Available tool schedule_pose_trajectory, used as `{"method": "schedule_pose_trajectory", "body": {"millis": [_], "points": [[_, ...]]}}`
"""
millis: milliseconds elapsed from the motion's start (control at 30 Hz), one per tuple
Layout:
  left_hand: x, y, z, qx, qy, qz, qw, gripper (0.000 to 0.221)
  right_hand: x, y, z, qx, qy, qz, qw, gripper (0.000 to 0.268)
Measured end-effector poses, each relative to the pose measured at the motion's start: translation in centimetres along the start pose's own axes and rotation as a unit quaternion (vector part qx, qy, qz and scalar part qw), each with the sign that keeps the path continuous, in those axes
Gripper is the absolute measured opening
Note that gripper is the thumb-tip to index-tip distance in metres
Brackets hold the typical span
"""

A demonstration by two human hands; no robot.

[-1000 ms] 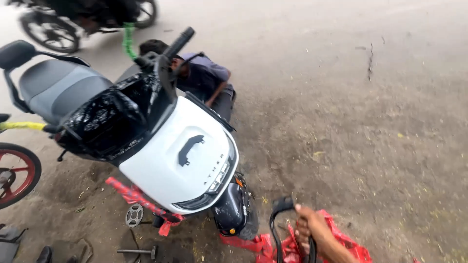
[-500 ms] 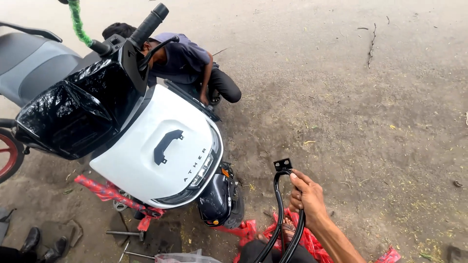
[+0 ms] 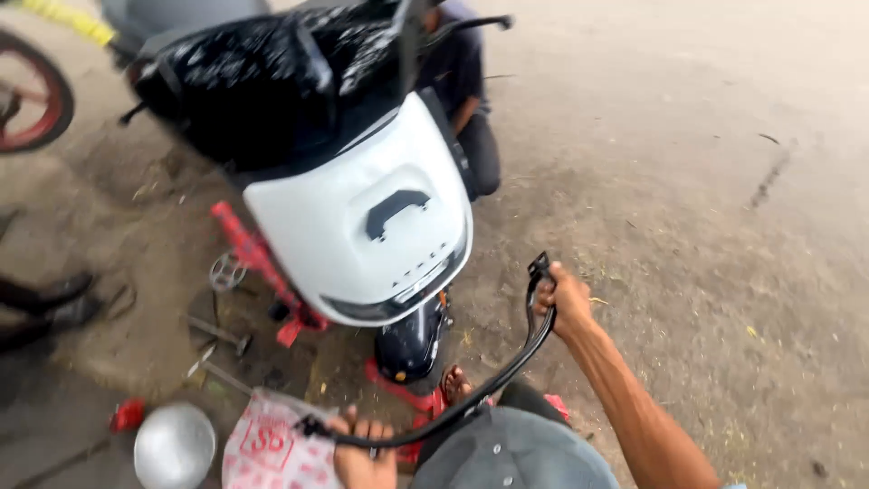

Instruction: The person holds a black tubular front guard, aligns it against the front of an Ather electric scooter, and threads bolts by hand into the mounting points while sitting on the ground. They peel red protective wrapping from the guard and scooter panels and continue hand-tightening the mounting hardware with another person assisting.

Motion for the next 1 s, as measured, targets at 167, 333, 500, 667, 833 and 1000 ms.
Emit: {"method": "schedule_pose_trajectory", "body": {"millis": [167, 333, 500, 667, 833, 1000], "points": [[2.7, -10.8, 0.0, -0.016, -0.132, 0.277, 0.952, 0.023, 8.2, -5.2, 3.5, -0.03, -0.045, -0.049, 0.997, 0.024], [8.3, -15.7, 0.5, -0.052, -0.153, 0.418, 0.894, 0.057, 14.5, -7.1, 3.8, 0.001, -0.033, 0.016, 0.999, 0.025], [12.8, -16.2, 0.2, 0.06, -0.239, 0.472, 0.846, 0.069, 23.8, -6.9, 5.4, -0.063, -0.081, -0.023, 0.994, 0.032], [18.9, -12.1, -1.8, 0.271, -0.314, 0.563, 0.715, 0.079, 30.0, -10.8, 5.8, -0.111, -0.132, -0.038, 0.984, 0.031], [19.6, -12.6, -2.9, 0.284, -0.252, 0.56, 0.736, 0.094, 32.7, -13.0, 5.4, -0.131, -0.152, -0.033, 0.979, 0.028], [20.9, -11.1, -3.3, 0.283, -0.219, 0.612, 0.705, 0.095, 33.3, -13.0, 5.1, -0.104, -0.144, -0.126, 0.976, 0.023]]}}
Point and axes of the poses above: each hand's wrist, its own x-axis towards the middle knuckle, its own y-axis out of the back of the hand, z = x × y, the point moved 1 cm from there along x, towards the middle knuckle, and after that the axes turned 15 degrees about y, right-handed, at the moved point
